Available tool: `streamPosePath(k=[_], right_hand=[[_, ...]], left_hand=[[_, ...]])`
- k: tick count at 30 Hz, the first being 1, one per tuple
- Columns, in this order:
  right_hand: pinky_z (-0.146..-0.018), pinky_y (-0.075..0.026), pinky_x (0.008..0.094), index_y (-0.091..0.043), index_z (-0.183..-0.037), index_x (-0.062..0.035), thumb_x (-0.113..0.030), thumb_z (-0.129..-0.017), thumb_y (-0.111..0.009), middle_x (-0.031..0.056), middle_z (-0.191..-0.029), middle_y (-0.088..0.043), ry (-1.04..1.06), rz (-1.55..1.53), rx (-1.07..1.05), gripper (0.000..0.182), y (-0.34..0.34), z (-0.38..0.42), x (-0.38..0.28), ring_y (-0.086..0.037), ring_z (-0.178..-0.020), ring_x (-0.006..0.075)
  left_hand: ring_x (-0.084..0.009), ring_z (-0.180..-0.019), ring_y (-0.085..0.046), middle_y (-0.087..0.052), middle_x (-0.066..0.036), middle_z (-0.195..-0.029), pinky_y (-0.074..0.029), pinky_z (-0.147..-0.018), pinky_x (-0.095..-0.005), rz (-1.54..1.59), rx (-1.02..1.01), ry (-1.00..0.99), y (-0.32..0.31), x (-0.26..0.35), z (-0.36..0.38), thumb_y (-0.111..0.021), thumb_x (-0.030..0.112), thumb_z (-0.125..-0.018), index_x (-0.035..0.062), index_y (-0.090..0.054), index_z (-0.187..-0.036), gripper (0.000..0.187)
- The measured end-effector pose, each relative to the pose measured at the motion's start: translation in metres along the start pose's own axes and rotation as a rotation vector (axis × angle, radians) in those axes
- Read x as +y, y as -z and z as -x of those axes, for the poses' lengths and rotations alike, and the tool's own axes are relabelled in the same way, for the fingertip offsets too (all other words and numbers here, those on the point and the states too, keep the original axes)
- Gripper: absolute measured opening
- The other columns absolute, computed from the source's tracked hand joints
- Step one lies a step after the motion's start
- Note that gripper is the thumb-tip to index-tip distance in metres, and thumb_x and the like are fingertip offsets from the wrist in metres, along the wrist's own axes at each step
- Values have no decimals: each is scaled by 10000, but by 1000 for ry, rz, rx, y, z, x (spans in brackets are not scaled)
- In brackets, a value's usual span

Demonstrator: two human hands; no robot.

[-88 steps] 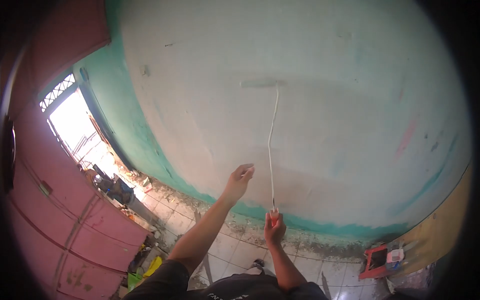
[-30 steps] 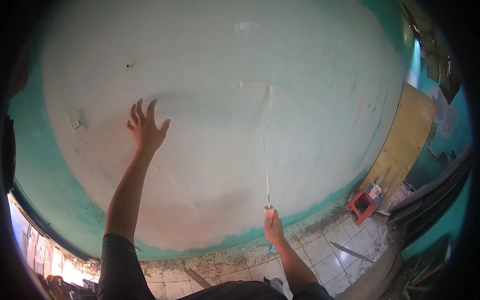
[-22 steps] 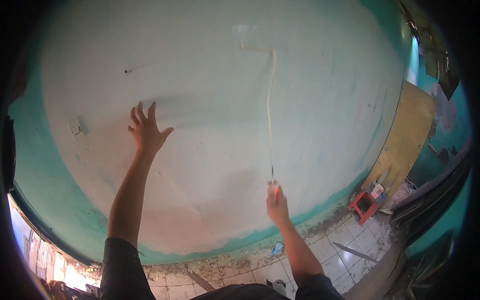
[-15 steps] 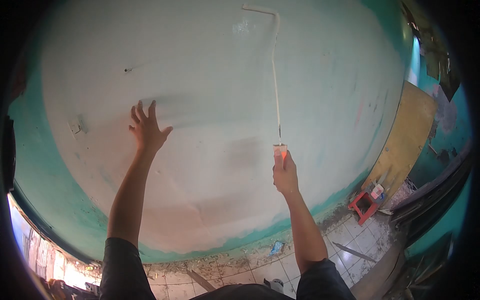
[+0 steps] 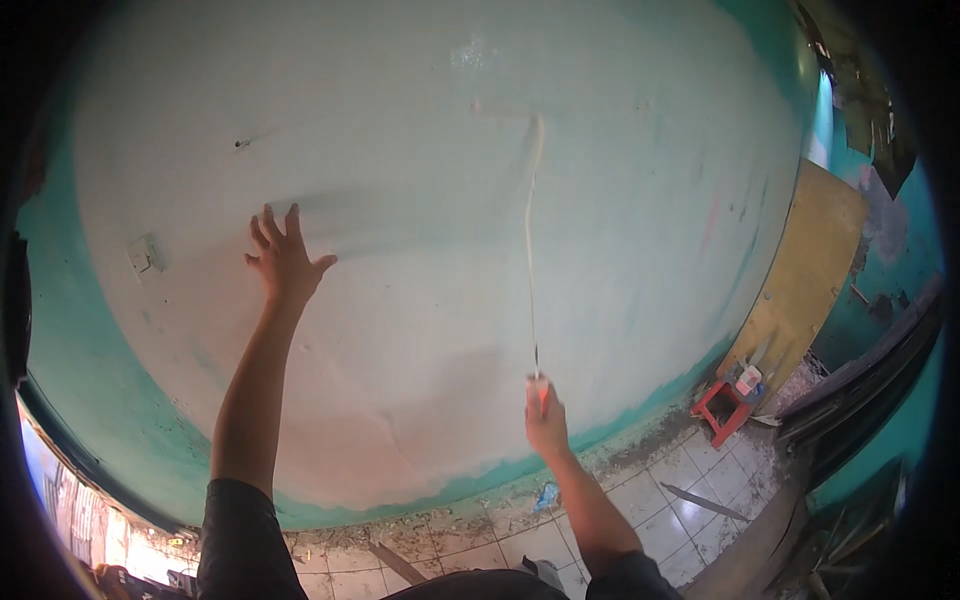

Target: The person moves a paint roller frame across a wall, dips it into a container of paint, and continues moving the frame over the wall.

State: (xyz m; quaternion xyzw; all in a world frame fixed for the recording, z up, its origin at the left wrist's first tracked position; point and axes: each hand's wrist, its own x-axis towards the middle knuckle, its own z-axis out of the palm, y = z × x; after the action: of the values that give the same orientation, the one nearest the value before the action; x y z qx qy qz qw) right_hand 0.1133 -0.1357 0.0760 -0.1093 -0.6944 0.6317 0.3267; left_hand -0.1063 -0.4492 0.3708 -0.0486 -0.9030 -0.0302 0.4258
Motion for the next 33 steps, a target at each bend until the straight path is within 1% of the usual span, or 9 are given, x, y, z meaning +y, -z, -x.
streamPosePath(k=[4, 8, 10, 14, 16, 20, 26, 30, 33], right_hand=[[-419, -412, 275, -596, -1219, -68, -497, -1077, -508, -11, -634, -493, -24, -13, -40, 460, -3, -70, -126, -481, -470, 87], [-366, -375, 263, -553, -1100, -20, -541, -1082, -482, 9, -624, -489, 9, -35, -1, 526, -8, -102, -165, -466, -410, 91], [-358, -378, 264, -555, -1098, -32, -529, -1083, -491, 6, -621, -488, 49, -9, 14, 502, -11, -97, -148, -472, -412, 92], [-362, -379, 251, -559, -1273, -102, -442, -1100, -501, -33, -617, -457, 39, -89, -22, 386, -14, -43, -18, -455, -410, 65], [-377, -377, 251, -554, -1288, -105, -427, -1100, -508, -39, -624, -464, 41, 37, -1, 376, -13, 0, 47, -462, -422, 62], [-387, -376, 247, -550, -1295, -100, -424, -1101, -509, -34, -618, -480, -31, -24, -34, 380, -12, 54, 87, -455, -424, 57], [-370, -381, 258, -548, -1261, -69, -422, -1108, -495, -8, -655, -490, -12, -135, -29, 388, -12, -37, -54, -470, -433, 72], [-371, -389, 271, -553, -1139, -33, -535, -1077, -502, 10, -658, -503, -6, -64, 26, 508, 2, -102, -160, -472, -420, 93], [-385, -387, 288, -583, -1141, -58, -556, -1072, -484, 6, -603, -501, -29, -22, 75, 512, 12, -124, -188, -483, -426, 102]], left_hand=[[-418, -1540, -201, -215, -181, -1667, -418, -1007, -756, -16, -13, 13, -1, 0, -1, -915, 509, -738, 210, -349, -1586, 1063], [-431, -1536, -225, -238, -179, -1658, -422, -1022, -758, -30, -17, 17, 6, 1, 0, -905, 523, -750, 223, -372, -1567, 1020], [-432, -1533, -231, -242, -178, -1654, -424, -1017, -757, -30, -13, 13, 4, 1, 0, -904, 528, -750, 225, -372, -1568, 1022], [-416, -1546, -192, -207, -180, -1674, -427, -1011, -736, -21, -20, 23, 2, 1, 0, -902, 519, -752, 213, -340, -1592, 1056], [-419, -1546, -193, -209, -182, -1672, -432, -1005, -735, -14, -17, 16, 1, 1, 0, -908, 504, -752, 209, -342, -1590, 1053], [-424, -1544, -199, -213, -182, -1668, -435, -1001, -735, 9, -1, 14, -2, -1, 0, -918, 489, -744, 205, -346, -1585, 1056], [-435, -1526, -239, -249, -188, -1654, -454, -992, -733, -9, 25, -1, -3, -2, 0, -906, 540, -740, 223, -385, -1562, 1023], [-428, -1526, -241, -247, -181, -1659, -453, -995, -730, -24, 18, 1, 0, -1, 0, -901, 548, -741, 222, -382, -1568, 1029], [-428, -1528, -238, -245, -177, -1661, -451, -996, -732, -14, 11, 6, 0, -1, 0, -901, 546, -742, 220, -384, -1568, 1028]])
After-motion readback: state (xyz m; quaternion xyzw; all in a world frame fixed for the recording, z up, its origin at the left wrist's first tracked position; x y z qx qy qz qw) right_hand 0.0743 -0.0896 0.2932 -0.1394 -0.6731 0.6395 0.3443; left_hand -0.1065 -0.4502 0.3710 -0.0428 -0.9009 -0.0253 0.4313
